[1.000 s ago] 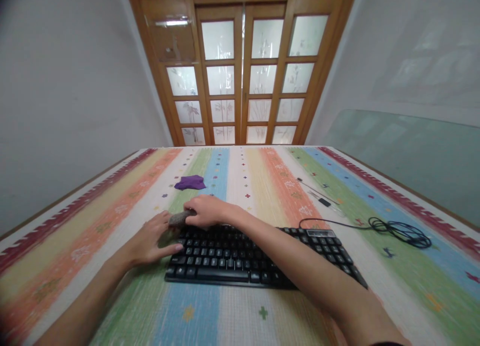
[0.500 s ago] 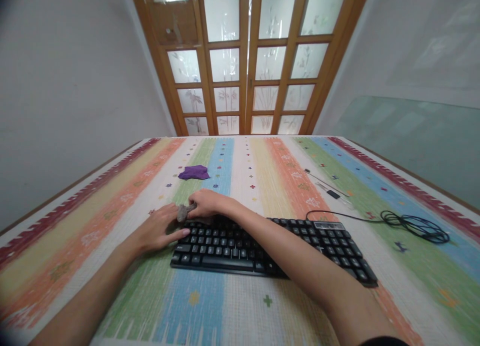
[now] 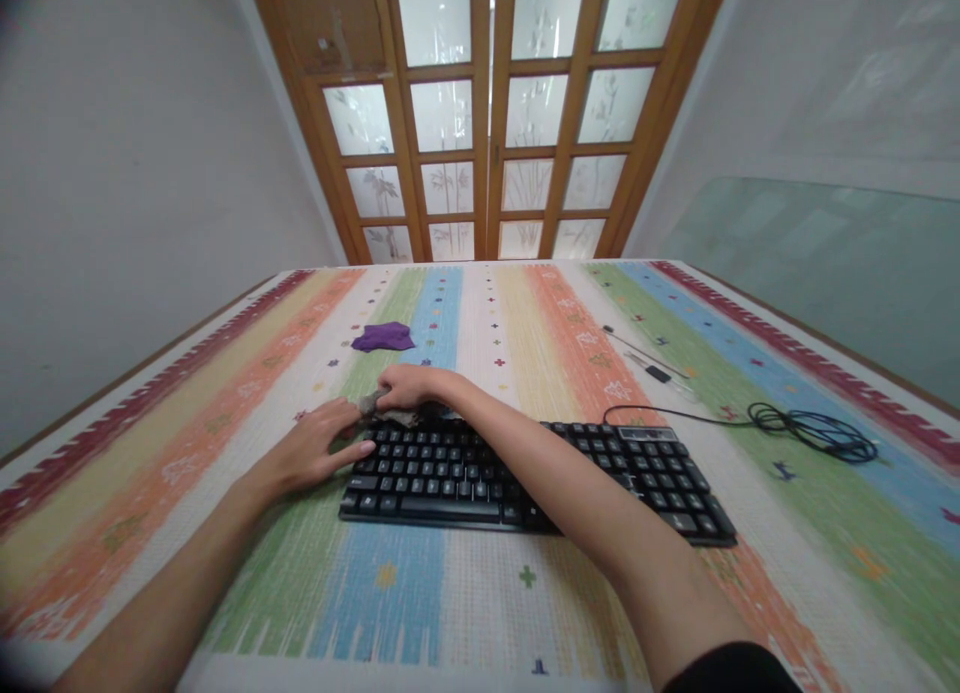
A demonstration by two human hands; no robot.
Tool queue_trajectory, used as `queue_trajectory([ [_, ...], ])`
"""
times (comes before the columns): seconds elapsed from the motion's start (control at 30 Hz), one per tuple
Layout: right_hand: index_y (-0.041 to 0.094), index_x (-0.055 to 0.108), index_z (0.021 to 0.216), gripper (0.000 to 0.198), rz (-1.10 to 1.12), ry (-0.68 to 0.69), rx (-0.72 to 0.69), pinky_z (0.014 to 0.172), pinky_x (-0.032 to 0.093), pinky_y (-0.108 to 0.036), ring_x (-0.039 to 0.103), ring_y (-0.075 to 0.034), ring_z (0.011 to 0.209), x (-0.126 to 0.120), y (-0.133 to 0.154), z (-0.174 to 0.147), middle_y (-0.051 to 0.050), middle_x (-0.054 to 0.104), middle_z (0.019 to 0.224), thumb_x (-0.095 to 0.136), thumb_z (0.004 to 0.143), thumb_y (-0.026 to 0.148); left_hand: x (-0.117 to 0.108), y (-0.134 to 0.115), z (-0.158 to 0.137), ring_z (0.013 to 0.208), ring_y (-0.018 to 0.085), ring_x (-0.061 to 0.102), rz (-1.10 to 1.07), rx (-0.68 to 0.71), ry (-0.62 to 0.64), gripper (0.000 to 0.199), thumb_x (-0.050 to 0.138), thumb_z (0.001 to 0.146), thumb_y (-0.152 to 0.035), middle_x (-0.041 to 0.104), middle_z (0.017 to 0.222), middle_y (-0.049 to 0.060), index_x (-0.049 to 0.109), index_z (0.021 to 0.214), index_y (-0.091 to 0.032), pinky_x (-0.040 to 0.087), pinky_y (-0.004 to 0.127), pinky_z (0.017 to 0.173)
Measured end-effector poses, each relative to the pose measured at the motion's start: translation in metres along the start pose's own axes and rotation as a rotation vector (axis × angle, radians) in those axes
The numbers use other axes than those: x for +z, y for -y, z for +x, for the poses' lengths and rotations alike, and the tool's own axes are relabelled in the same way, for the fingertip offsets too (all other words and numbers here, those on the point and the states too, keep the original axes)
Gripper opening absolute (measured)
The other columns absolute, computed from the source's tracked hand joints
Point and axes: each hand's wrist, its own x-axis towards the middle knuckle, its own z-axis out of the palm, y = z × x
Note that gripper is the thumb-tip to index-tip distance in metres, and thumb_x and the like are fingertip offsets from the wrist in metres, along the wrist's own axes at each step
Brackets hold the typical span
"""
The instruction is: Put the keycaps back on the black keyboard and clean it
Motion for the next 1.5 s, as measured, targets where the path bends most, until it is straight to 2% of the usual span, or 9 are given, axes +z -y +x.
queue_trajectory([
  [0.23,0.011,0.07,0.096,0.022,0.006,-0.076,-0.013,0.065,0.037,-0.021,0.055,-0.014,0.076,-0.017,-0.006,-0.023,-0.002,0.068,0.089,0.055,0.1,0.027,0.003,0.0,0.003,0.082,0.025,0.058,-0.009,0.005,-0.034,0.047,0.038,0.101,-0.058,0.063,0.084,0.007,0.061,0.098,-0.018,0.046,0.038,0.077],
  [0.33,0.013,0.071,0.093,0.016,0.001,-0.035,0.002,0.062,0.035,-0.021,0.055,-0.014,0.073,-0.01,-0.005,-0.032,0.0,0.067,0.083,0.068,0.092,0.028,0.005,-0.002,0.005,0.076,0.024,0.057,0.03,0.014,-0.052,0.045,0.036,0.102,-0.055,0.06,0.079,0.006,0.057,0.085,-0.019,0.045,0.037,0.073],
  [0.43,0.012,0.072,0.097,0.02,-0.008,-0.023,0.029,0.061,0.036,-0.021,0.057,-0.016,0.074,0.002,-0.003,-0.035,-0.002,0.069,0.084,0.076,0.085,0.028,0.006,-0.003,0.005,0.075,0.023,0.056,0.034,0.023,-0.053,0.041,0.037,0.102,-0.052,0.059,0.078,0.005,0.056,0.085,-0.02,0.043,0.035,0.071],
  [0.7,0.012,0.074,0.096,0.015,-0.034,-0.012,0.021,0.064,0.038,-0.022,0.061,-0.017,0.075,0.005,-0.007,-0.03,-0.004,0.073,0.086,0.072,0.088,0.025,0.007,-0.001,0.005,0.074,0.023,0.055,0.027,0.024,-0.062,0.044,0.037,0.102,-0.054,0.059,0.078,0.005,0.056,0.083,-0.019,0.042,0.035,0.07],
  [0.87,0.012,0.072,0.098,0.014,-0.067,-0.065,0.031,0.069,0.038,-0.023,0.062,-0.02,0.086,0.012,-0.008,-0.028,-0.008,0.074,0.097,0.073,0.085,0.019,0.008,-0.001,0.004,0.076,0.022,0.057,0.017,0.028,-0.065,0.044,0.037,0.103,-0.054,0.062,0.08,0.005,0.061,0.093,-0.019,0.044,0.034,0.072],
  [1.07,0.011,0.067,0.108,0.019,-0.05,-0.118,0.046,0.073,0.04,-0.024,0.061,-0.02,0.09,0.003,-0.015,-0.046,-0.01,0.071,0.105,0.061,0.097,0.024,0.008,-0.001,0.003,0.076,0.022,0.059,0.001,0.037,-0.08,0.042,0.039,0.103,-0.051,0.064,0.081,0.004,0.062,0.118,-0.018,0.045,0.034,0.073],
  [1.17,0.013,0.07,0.106,0.023,-0.043,-0.05,0.037,0.07,0.042,-0.023,0.063,-0.018,0.085,0.001,-0.016,-0.055,-0.006,0.072,0.099,0.065,0.096,0.033,0.008,-0.001,0.004,0.076,0.022,0.059,0.009,0.051,-0.075,0.04,0.039,0.103,-0.05,0.064,0.081,0.005,0.064,0.111,-0.019,0.044,0.034,0.074],
  [1.27,0.014,0.074,0.098,0.021,-0.082,0.003,0.071,0.067,0.04,-0.023,0.064,-0.019,0.082,0.005,-0.013,-0.055,-0.007,0.074,0.093,0.072,0.091,0.033,0.008,-0.001,0.004,0.075,0.022,0.058,0.01,0.055,-0.068,0.039,0.04,0.102,-0.049,0.064,0.081,0.005,0.064,0.102,-0.019,0.044,0.034,0.074],
  [1.5,0.013,0.078,0.097,0.016,-0.131,-0.052,0.137,0.072,0.042,-0.027,0.066,-0.025,0.09,0.014,-0.005,-0.043,-0.012,0.075,0.095,0.072,0.086,0.023,0.01,-0.001,0.005,0.075,0.023,0.059,-0.006,0.054,-0.072,0.037,0.043,0.102,-0.046,0.065,0.081,0.006,0.065,0.104,-0.017,0.045,0.035,0.074],
])
